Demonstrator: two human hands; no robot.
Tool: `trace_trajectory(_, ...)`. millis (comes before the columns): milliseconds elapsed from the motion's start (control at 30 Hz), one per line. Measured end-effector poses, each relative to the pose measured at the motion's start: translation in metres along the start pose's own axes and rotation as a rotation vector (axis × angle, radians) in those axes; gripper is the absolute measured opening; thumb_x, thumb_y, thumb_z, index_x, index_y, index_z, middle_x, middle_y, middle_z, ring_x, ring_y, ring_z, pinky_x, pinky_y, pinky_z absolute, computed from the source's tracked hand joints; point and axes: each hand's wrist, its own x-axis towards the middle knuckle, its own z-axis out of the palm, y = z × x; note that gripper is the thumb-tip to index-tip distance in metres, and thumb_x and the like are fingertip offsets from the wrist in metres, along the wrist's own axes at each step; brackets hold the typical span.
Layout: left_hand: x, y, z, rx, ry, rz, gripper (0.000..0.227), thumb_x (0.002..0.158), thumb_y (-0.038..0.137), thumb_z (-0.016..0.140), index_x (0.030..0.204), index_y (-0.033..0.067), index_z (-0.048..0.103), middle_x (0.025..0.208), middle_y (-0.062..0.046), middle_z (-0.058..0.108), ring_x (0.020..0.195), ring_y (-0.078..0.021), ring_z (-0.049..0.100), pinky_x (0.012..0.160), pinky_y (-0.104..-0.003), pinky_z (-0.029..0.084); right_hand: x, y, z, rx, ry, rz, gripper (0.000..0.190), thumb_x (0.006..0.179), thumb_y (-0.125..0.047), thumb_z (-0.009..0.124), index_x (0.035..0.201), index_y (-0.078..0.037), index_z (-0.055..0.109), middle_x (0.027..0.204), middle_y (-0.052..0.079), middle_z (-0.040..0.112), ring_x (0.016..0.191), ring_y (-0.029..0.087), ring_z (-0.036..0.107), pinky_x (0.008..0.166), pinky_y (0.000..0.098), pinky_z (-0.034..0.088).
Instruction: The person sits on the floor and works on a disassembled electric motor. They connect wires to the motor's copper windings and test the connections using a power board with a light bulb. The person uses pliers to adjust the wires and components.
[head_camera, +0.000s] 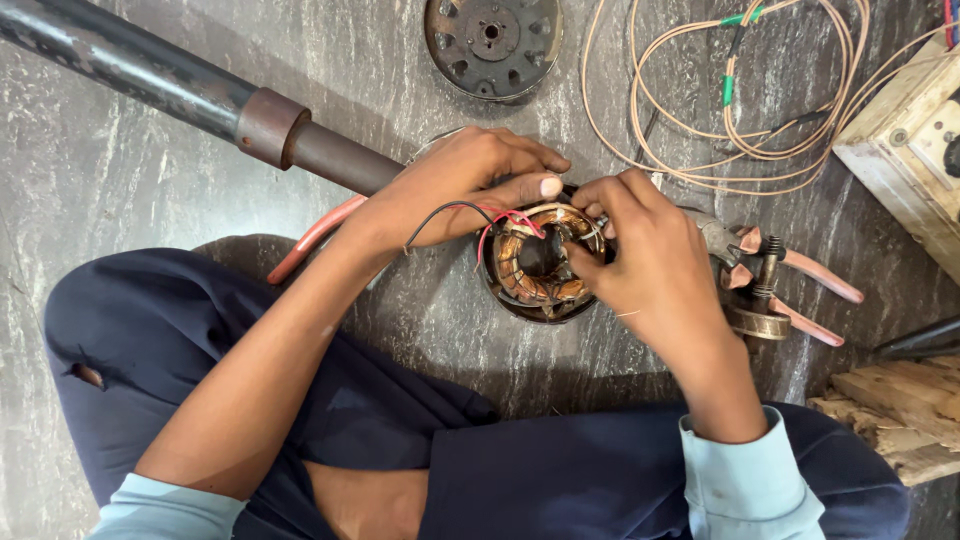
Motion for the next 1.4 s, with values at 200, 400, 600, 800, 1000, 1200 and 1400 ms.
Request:
trace_trajectory(200,0.000,0.003,-0.001,0.014,0.005,0.028,0.055,0.109,0.042,0.048,0.101,-0.0065,0.073,0.124,-0.022,0.072,0.114,-0.0403,0.069,0.095,-0.046,0.054,0.003,-0.006,0.017,-0.249,0.058,0.009,0.038,0.076,-0.028,0.088,0.098,-0.004,0.068,0.095,0.013,0.063,0.087,0.035,0.068,0.067,0.0475,0.053)
trace_trajectory(400,0.000,0.003,-0.001,0.025,-0.003,-0.012,0.056,0.107,0.043,0.048,0.096,-0.0062,0.073,0.124,-0.020,0.073,0.113,-0.0385,0.070,0.092,-0.045,0.055,0.001,0.002,0.019,-0.201,0.089,-0.027,0.028,0.082,-0.023,0.083,0.098,-0.005,0.069,0.094,0.010,0.064,0.082,0.033,0.069,0.068,0.0459,0.054)
trace_trajectory(600,-0.001,-0.001,-0.001,0.022,0.019,0.039,0.056,0.109,0.043,0.047,0.103,-0.0067,0.072,0.124,-0.021,0.072,0.112,-0.0395,0.070,0.093,-0.046,0.055,0.002,-0.001,0.017,-0.182,0.093,-0.012,0.024,0.084,-0.021,0.083,0.100,-0.007,0.071,0.096,0.009,0.064,0.084,0.033,0.068,0.071,0.0466,0.054)
trace_trajectory(800,-0.002,-0.002,0.000,0.019,0.033,0.051,0.055,0.108,0.043,0.048,0.106,-0.0061,0.072,0.123,-0.021,0.072,0.113,-0.0393,0.070,0.094,-0.045,0.055,-0.003,-0.007,0.003,-0.129,0.023,-0.070,0.046,0.072,-0.026,0.085,0.110,-0.005,0.070,0.102,0.012,0.064,0.087,0.037,0.068,0.073,0.0477,0.053)
trace_trajectory(1000,-0.002,-0.003,0.000,0.034,0.026,0.059,0.055,0.109,0.043,0.048,0.107,-0.0067,0.072,0.123,-0.021,0.072,0.115,-0.0396,0.069,0.095,-0.045,0.055,-0.004,-0.005,0.004,-0.134,0.000,-0.013,0.032,0.084,-0.018,0.080,0.113,-0.006,0.070,0.106,0.011,0.066,0.092,0.037,0.069,0.077,0.0468,0.054)
trace_trajectory(1200,-0.001,-0.003,0.000,0.032,0.025,0.072,0.055,0.109,0.043,0.047,0.109,-0.0072,0.071,0.123,-0.022,0.072,0.115,-0.0402,0.069,0.096,-0.046,0.054,-0.003,-0.003,0.005,-0.123,0.014,-0.009,0.031,0.084,-0.016,0.079,0.112,-0.007,0.071,0.105,0.011,0.065,0.092,0.037,0.068,0.077,0.0468,0.054)
trace_trajectory(1400,-0.001,-0.002,-0.001,0.031,0.018,0.061,0.054,0.108,0.041,0.048,0.109,-0.0069,0.071,0.124,-0.022,0.072,0.115,-0.0400,0.069,0.097,-0.046,0.054,-0.002,-0.006,0.001,-0.084,-0.005,-0.012,0.037,0.079,-0.019,0.082,0.112,-0.005,0.070,0.105,0.012,0.065,0.091,0.037,0.068,0.076,0.0467,0.054)
